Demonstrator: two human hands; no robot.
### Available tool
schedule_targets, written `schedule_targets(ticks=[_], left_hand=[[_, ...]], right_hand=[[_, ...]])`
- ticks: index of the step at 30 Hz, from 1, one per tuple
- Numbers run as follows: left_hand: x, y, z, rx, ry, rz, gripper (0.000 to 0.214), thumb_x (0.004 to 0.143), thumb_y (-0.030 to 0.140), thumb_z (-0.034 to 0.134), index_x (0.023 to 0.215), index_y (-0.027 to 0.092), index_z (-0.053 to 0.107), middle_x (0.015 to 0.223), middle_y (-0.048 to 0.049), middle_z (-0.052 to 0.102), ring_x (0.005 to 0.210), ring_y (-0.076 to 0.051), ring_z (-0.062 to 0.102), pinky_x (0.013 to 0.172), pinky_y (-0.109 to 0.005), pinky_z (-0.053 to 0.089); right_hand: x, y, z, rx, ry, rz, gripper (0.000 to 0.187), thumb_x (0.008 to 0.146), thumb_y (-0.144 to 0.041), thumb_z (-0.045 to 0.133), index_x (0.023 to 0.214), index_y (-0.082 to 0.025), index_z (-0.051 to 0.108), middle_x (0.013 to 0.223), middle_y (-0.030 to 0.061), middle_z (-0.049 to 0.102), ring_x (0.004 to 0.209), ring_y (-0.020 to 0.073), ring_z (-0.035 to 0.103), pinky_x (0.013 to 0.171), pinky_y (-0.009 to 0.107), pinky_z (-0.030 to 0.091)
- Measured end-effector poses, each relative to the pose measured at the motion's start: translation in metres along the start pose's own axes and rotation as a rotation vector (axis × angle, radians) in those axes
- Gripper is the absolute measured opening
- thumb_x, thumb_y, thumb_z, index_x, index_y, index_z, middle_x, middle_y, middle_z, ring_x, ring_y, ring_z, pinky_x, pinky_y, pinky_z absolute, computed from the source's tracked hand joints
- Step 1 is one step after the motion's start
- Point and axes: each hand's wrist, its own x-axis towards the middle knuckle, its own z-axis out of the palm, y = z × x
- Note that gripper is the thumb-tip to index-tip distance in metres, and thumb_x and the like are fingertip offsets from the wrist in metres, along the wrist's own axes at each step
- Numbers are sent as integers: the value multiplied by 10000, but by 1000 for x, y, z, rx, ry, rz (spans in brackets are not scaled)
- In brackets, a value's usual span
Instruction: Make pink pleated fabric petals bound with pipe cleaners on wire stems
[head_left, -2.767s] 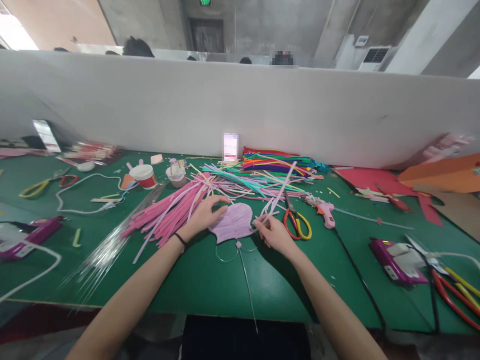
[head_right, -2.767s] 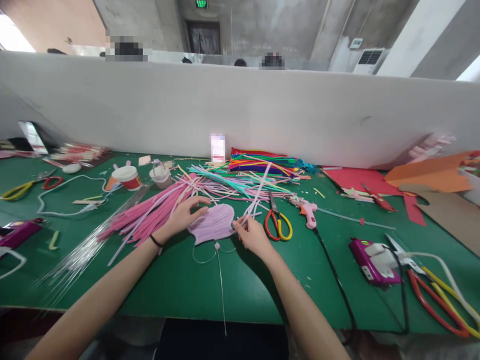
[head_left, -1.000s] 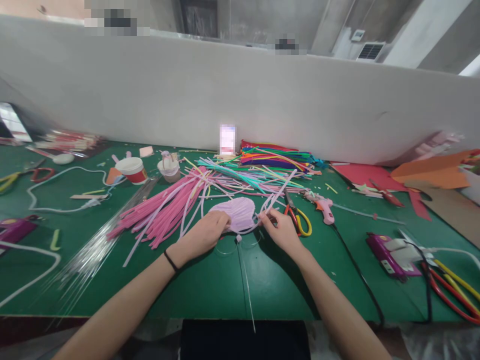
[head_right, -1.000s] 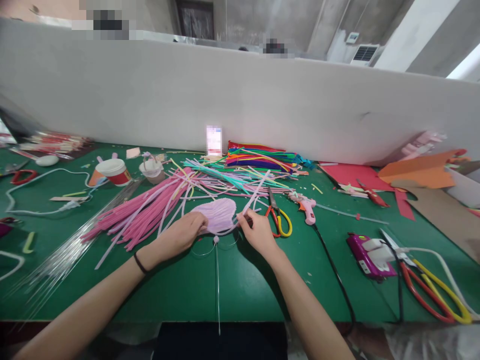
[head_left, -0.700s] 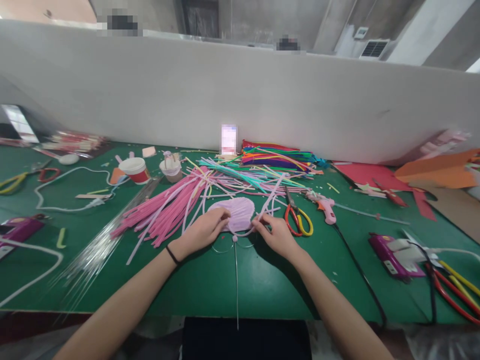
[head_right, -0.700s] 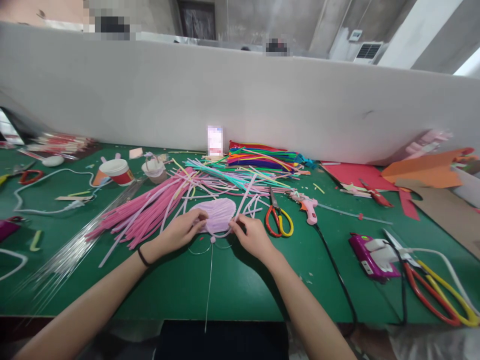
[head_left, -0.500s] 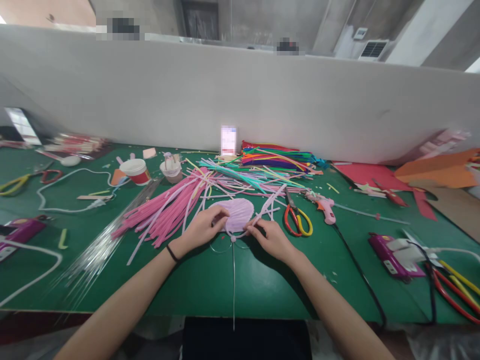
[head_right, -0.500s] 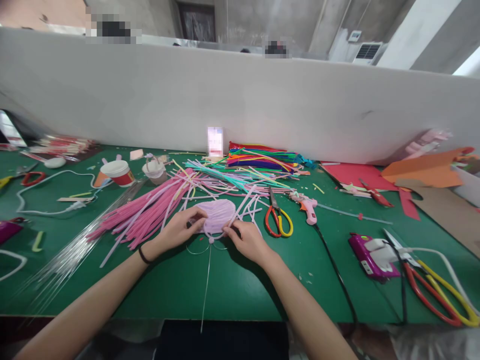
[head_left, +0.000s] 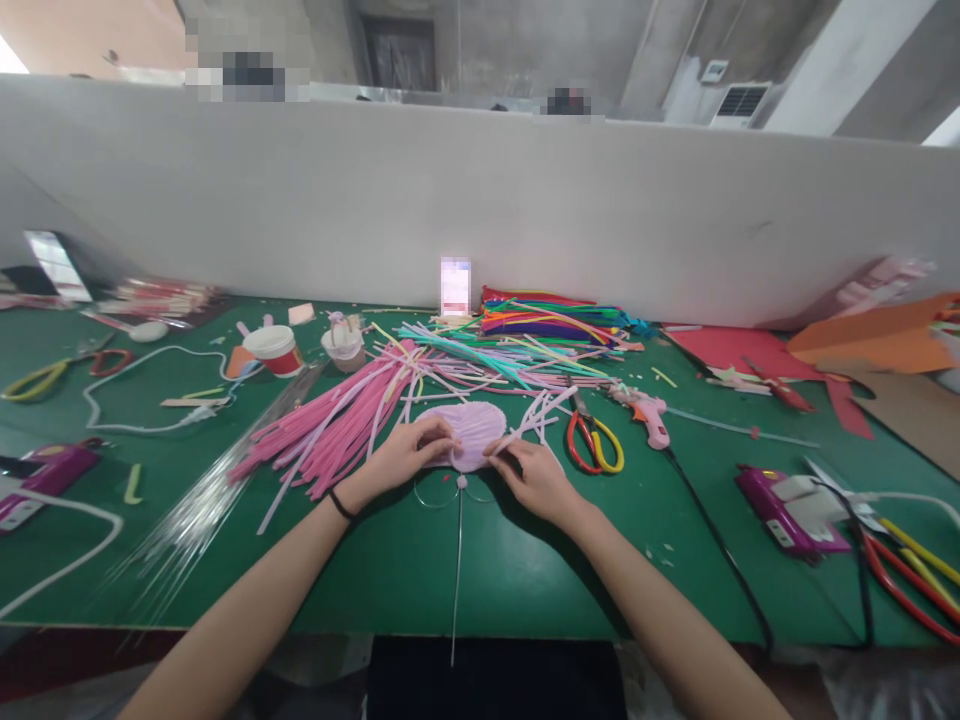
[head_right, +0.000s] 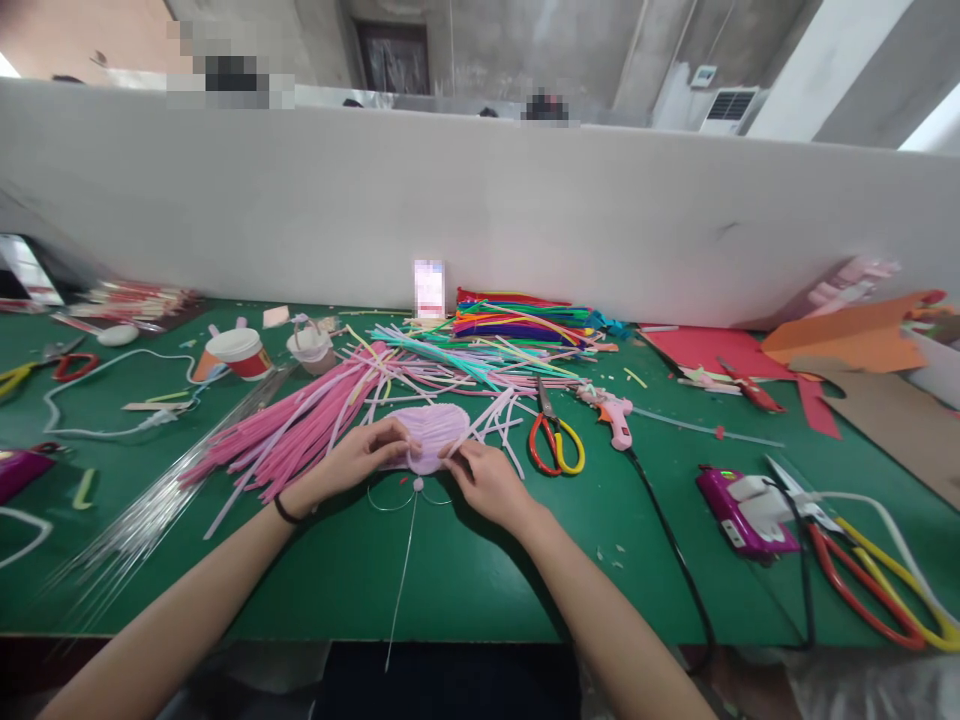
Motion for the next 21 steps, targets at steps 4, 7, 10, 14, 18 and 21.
schedule_targets(ticks=[4,7,10,14,18,21], left_hand=[[0,6,6,-17,-22,-11,232,922,386,450,951,181,552,907,-46,701,785,-173,629,691,-283,461],[-1,9,6,-27,-17,25,217,931,358,431,933,178,551,949,-51,679,851,-171,617,755,-292,458],[-1,8,3,-45,-26,24,207,931,356,432,921,178,536,951,-49,659,864,-172,609,769,-300,462],[-3,6,0,-77,-37,17,208,932,367,434,943,181,527,991,-55,650,925,-182,605,794,-308,470],[-3,4,-1,-86,-71,37,235,934,373,432,980,182,561,1083,-76,639,1032,-197,588,867,-331,461],[-3,4,-1,-84,-94,26,252,926,376,455,1008,176,585,1078,-81,636,1018,-196,592,877,-338,461]], right_hand=[[1,1,3,-30,11,2,187,927,-212,461,1039,-199,610,975,70,696,895,184,657,805,293,493],[3,-2,6,-46,10,0,176,930,-201,450,1040,-199,588,980,73,690,897,186,653,804,292,485],[6,-5,10,-50,-8,-8,161,929,-186,446,1026,-201,574,982,79,685,923,193,647,814,297,478],[8,-6,14,-40,-1,-13,144,933,-202,447,1009,-200,569,987,85,682,947,199,643,817,298,473],[8,-5,16,-53,0,-6,149,942,-229,440,1007,-203,571,965,78,679,901,194,641,797,293,469],[9,-5,17,-69,4,-3,156,947,-246,430,965,-200,578,896,67,675,813,187,633,747,284,466]])
